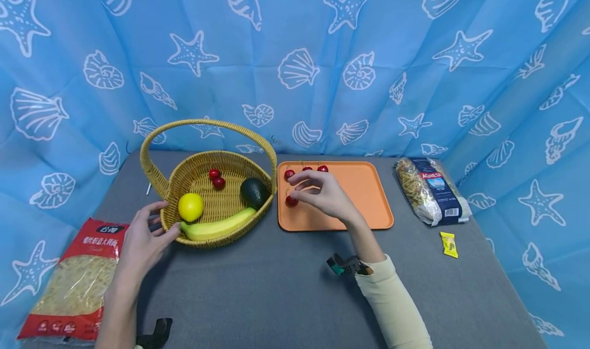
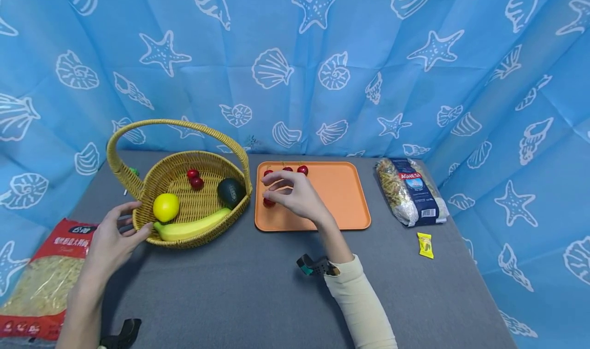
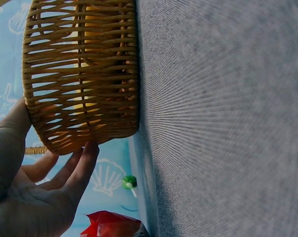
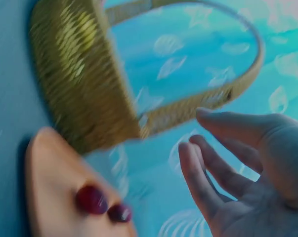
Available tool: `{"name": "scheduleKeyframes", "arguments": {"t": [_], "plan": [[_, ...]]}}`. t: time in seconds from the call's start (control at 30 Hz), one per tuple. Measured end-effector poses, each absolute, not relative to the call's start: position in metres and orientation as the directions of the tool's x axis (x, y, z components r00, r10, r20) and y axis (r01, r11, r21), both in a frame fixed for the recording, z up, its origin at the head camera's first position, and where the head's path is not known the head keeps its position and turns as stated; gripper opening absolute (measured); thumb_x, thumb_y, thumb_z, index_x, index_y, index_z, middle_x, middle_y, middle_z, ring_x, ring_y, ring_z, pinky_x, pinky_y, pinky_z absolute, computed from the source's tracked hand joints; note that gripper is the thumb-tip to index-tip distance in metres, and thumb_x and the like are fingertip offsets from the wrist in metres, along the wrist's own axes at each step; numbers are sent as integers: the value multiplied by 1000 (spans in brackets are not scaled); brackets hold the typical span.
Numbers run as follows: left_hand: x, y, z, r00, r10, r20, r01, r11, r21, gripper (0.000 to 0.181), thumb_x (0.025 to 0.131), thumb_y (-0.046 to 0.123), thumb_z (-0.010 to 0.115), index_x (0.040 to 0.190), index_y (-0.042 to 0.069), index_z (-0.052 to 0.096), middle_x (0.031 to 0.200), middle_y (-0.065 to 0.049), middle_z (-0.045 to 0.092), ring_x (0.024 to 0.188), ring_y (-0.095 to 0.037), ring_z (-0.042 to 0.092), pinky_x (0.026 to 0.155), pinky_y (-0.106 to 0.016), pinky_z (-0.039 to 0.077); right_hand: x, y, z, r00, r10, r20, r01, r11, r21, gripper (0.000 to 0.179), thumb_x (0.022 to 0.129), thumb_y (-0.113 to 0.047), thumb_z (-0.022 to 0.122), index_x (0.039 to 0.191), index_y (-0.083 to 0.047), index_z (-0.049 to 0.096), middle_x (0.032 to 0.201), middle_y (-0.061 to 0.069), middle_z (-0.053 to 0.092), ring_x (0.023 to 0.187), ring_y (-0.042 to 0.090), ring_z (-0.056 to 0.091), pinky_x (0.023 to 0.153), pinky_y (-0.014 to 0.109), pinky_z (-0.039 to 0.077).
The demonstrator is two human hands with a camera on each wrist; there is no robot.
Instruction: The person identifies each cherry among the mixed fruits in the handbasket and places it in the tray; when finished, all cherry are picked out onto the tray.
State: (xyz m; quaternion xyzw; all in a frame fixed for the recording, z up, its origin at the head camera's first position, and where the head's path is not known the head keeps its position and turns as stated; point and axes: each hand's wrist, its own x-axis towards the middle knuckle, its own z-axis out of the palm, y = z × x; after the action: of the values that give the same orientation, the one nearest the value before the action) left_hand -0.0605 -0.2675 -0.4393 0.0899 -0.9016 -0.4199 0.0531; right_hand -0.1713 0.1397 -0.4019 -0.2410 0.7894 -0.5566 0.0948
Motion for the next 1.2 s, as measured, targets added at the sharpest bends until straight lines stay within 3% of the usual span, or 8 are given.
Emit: {"name": "scheduleKeyframes", "arguments": {"t": [0.13, 0.3, 0.4, 0.57, 0.63, 0.8, 1.03, 1.2], "plan": [[-60, -267, -439, -979, -202, 22, -113, 632, 767, 64, 100, 18, 76, 156, 2, 49, 151, -31, 49, 132, -50, 59, 98, -49, 63, -160, 125, -382, -813, -555, 174, -296, 138, -945, 30, 99, -4, 76, 128, -1, 73, 126, 28, 72, 109, 37, 73, 91, 36, 71], [-60, -268, -439, -980, -198, 29, -105, 634, 767, 64, 100, 18, 76, 156, 2, 49, 150, -31, 49, 131, -49, 59, 96, -46, 65, -154, 97, -371, -737, -639, 223, -341, 66, -938, 30, 98, 1, 75, 128, 3, 72, 126, 28, 72, 107, 21, 72, 95, 31, 69], [-60, -267, -438, -980, -199, 27, -108, 637, 763, 64, 100, 19, 76, 156, 2, 49, 151, -31, 49, 132, -50, 59, 96, -46, 65, -156, 75, -372, -713, -666, 220, -343, 58, -938, 30, 98, 0, 75, 128, 2, 73, 123, 23, 74, 107, 15, 73, 99, 37, 69], [-60, -267, -439, -980, -200, 25, -112, 643, 758, 64, 100, 20, 76, 156, 2, 49, 152, -31, 48, 132, -50, 58, 98, -49, 63, -170, 37, -377, -690, -693, 209, -360, 78, -929, 28, 100, -4, 75, 128, -1, 73, 127, 17, 75, 114, 28, 75, 103, 33, 67], [-59, -268, -438, -980, -197, 24, -111, 643, 758, 64, 100, 20, 76, 156, 2, 49, 151, -31, 49, 131, -50, 59, 95, -41, 66, -177, 21, -378, -693, -693, 199, -374, 110, -921, 28, 100, -6, 75, 127, -1, 73, 128, 16, 75, 117, 33, 74, 103, 29, 66], [-60, -269, -438, -981, -195, 12, -118, 640, 760, 65, 101, 21, 75, 157, 3, 48, 153, -32, 47, 131, -50, 58, 88, -27, 69, -197, -16, -385, -725, -674, 141, -377, 216, -901, 28, 100, -10, 77, 127, -3, 73, 129, 16, 74, 118, 31, 73, 101, 22, 63], [-60, -268, -437, -980, -198, -6, -133, 637, 759, 65, 101, 22, 75, 157, 3, 47, 154, -31, 46, 133, -50, 57, 95, -40, 67, -217, -50, -397, -785, -620, -5, -270, 349, -897, 31, 103, -12, 74, 132, -3, 71, 137, 17, 70, 123, 30, 69, 92, 20, 60], [-60, -268, -438, -980, -197, 2, -126, 637, 760, 65, 101, 21, 75, 157, 3, 48, 152, -31, 47, 132, -49, 58, 94, -36, 68, -224, -61, -405, -795, -603, -60, -267, 438, -859, 34, 106, -15, 70, 136, 0, 70, 135, 16, 73, 120, 27, 70, 92, 24, 60]]}}
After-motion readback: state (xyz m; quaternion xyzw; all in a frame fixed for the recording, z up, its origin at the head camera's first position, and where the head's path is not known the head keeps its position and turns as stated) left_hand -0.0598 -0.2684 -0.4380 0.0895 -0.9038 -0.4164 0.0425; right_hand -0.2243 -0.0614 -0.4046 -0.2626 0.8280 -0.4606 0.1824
